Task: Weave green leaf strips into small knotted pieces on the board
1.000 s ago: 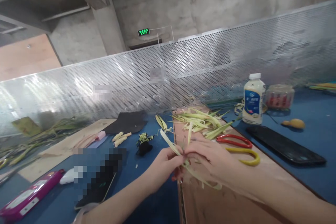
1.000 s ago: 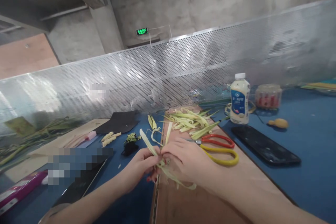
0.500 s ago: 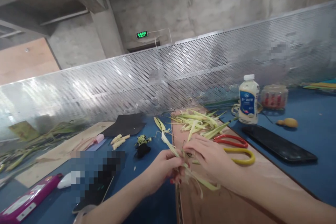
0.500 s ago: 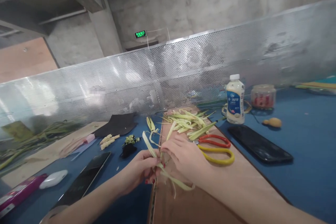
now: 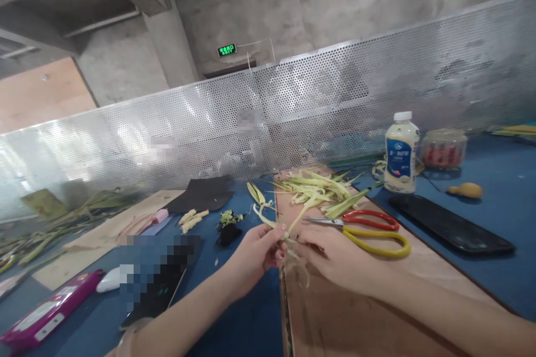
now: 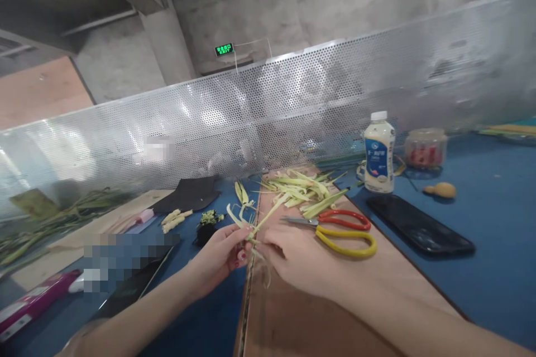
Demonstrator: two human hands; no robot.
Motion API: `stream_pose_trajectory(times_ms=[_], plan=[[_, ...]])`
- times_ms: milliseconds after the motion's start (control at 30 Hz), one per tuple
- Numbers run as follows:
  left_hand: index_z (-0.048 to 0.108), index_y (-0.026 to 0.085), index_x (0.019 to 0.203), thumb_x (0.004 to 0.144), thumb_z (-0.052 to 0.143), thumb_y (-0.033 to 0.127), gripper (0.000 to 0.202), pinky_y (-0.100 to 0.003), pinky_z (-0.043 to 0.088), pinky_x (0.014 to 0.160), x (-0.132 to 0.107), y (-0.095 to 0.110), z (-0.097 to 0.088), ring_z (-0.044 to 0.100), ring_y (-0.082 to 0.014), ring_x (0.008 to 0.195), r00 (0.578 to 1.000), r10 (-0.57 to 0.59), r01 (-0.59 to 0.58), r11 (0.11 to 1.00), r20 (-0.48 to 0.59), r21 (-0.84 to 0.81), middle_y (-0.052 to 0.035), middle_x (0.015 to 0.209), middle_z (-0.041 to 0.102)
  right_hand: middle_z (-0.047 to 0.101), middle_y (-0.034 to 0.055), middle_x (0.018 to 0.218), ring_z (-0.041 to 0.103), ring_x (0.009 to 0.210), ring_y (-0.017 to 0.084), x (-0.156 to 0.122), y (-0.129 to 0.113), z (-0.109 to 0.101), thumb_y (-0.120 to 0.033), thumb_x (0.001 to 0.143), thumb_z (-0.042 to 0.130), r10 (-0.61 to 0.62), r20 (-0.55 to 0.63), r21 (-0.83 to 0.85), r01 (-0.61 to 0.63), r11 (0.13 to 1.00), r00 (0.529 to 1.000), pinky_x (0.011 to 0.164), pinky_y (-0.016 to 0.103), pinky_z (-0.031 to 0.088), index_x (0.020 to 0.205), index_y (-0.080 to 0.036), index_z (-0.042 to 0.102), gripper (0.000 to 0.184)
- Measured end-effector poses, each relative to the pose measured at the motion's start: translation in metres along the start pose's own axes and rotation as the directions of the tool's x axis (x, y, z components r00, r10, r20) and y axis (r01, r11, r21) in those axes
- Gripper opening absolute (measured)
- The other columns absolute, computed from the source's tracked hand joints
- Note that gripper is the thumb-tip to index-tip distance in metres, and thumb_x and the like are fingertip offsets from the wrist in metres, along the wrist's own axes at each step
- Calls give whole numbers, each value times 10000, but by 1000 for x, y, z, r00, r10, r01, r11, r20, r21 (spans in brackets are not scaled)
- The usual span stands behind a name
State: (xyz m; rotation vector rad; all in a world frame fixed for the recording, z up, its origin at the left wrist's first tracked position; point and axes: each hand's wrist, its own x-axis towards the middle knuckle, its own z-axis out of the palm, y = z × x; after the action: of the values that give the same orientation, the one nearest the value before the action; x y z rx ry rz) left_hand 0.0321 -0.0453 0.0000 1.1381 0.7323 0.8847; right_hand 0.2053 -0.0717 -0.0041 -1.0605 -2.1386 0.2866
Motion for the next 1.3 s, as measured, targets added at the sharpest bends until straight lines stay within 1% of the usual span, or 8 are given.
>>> stream_pose_trajectory(times_ms=[233,400,500,567,633,967,1167,1300], plan=[[498,106,688,752,598,231,172,-123,325,443,1,1,0,389,-12,464,996,-68,78,979,57,-187,29,597,462,412,-56,508,421,461,84,2,4,1,-276,878,352,104,97,157,-119,980,990,408,173,330,578,-184,431,323],[483,113,701,755,599,230,173,-111,337,443,3,-1,-4,375,-6,460,994,-92,106,963,66,-249,42,594,425,457,-37,516,465,466,96,2,3,-2,-257,870,361,101,68,156,-111,982,993,400,183,377,586,-179,475,316],[507,119,712,756,603,246,165,-122,375,484,5,0,-7,402,-13,479,999,-31,34,973,16,-229,39,596,451,606,43,821,567,730,167,2,0,-2,-251,839,426,59,-29,131,-55,990,998,591,271,479,945,-194,565,184],[532,119,713,746,614,251,159,-134,395,519,5,0,-7,421,-21,492,1000,13,-16,980,-16,-196,37,591,476,561,78,1113,537,961,210,2,-2,0,-267,816,482,3,-78,83,4,997,997,754,340,475,1219,-238,420,409],[559,108,716,733,628,239,149,-145,398,532,4,1,-4,430,-28,495,999,27,-29,987,-17,-159,28,591,502,527,74,1198,510,1043,227,2,-4,5,-285,824,484,-42,-100,-7,41,999,994,846,392,445,1286,-265,357,479],[587,119,776,801,509,340,236,-220,400,561,-8,-1,7,472,-83,541,993,67,-62,997,98,-54,-5,641,538,526,85,1225,440,1155,226,0,-13,7,-230,863,444,-89,-147,-127,71,989,985,981,431,366,1228,-205,471,367],[559,104,698,806,499,329,257,-231,399,578,-9,-1,10,499,-104,563,992,109,-116,987,68,110,-20,610,561,596,50,1126,502,1074,195,2,-11,7,-197,858,461,-47,-150,-44,41,998,988,936,384,413,1143,-224,543,298],[513,139,835,784,531,349,216,-229,420,548,-10,-2,13,504,-101,552,983,182,-182,973,14,140,12,617,559,616,27,1071,520,1014,167,3,-10,7,-172,846,481,-87,-176,17,91,996,981,912,338,415,1054,-226,585,238]])
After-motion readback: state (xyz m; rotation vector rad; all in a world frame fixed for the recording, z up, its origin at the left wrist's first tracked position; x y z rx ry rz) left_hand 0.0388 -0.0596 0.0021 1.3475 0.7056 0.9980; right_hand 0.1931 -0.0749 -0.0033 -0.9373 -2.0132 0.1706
